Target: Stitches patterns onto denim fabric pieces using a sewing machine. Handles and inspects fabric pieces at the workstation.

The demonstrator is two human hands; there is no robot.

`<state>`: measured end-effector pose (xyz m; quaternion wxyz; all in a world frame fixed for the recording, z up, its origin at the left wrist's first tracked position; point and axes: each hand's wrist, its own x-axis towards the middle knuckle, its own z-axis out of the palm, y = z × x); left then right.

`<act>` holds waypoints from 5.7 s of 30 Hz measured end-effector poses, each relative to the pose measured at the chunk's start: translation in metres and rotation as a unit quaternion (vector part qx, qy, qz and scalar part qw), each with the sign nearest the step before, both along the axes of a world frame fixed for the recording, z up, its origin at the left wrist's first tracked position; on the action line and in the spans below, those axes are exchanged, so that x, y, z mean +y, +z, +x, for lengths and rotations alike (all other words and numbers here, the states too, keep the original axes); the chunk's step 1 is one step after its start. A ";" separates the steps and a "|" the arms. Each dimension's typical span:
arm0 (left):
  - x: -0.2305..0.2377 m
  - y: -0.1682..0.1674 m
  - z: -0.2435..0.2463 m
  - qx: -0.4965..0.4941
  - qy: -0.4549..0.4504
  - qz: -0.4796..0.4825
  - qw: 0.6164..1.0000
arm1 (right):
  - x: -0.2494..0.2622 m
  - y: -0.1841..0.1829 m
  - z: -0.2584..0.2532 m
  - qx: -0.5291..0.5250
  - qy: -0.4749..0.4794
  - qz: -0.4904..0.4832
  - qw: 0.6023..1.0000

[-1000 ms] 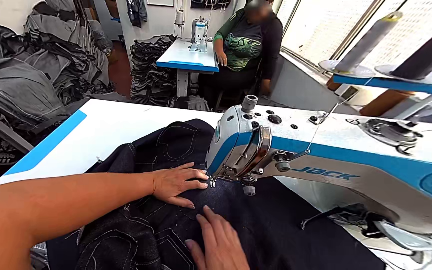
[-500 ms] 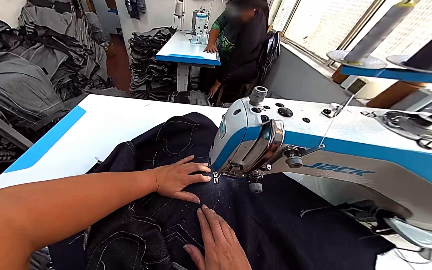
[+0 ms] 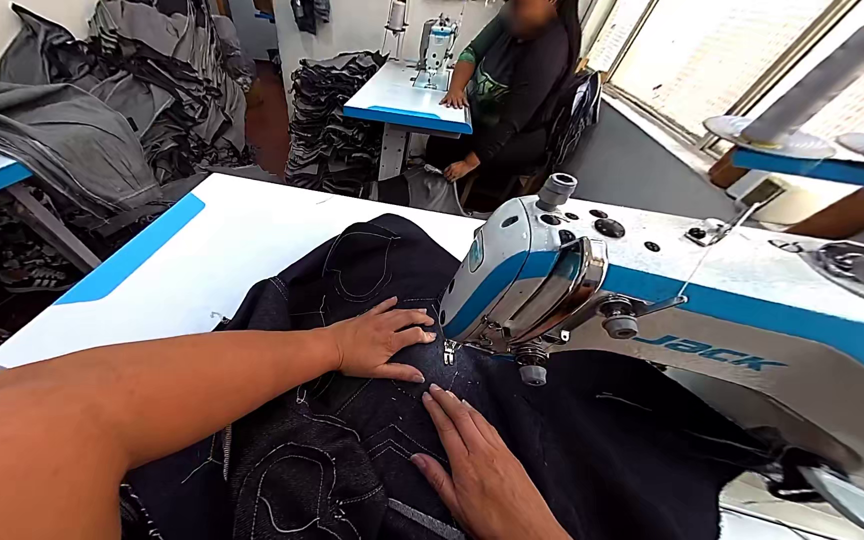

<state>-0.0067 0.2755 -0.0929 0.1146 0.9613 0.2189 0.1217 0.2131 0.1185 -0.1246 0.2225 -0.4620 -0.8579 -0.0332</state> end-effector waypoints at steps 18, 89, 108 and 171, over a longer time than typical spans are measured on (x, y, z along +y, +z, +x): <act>0.012 0.016 0.009 0.086 -0.111 0.013 0.990 | -0.013 0.087 -0.050 -0.011 -0.102 -0.236 0.966; -0.020 0.023 -0.006 0.126 -0.072 0.057 0.988 | 0.003 0.060 0.007 0.004 -0.029 0.001 1.000; -0.044 -0.002 -0.001 0.096 0.013 0.025 0.995 | 0.018 0.006 0.031 -0.036 0.035 0.005 0.999; -0.110 0.009 0.056 0.144 0.265 -0.083 0.950 | 0.061 -0.003 0.088 0.078 0.122 -0.085 0.986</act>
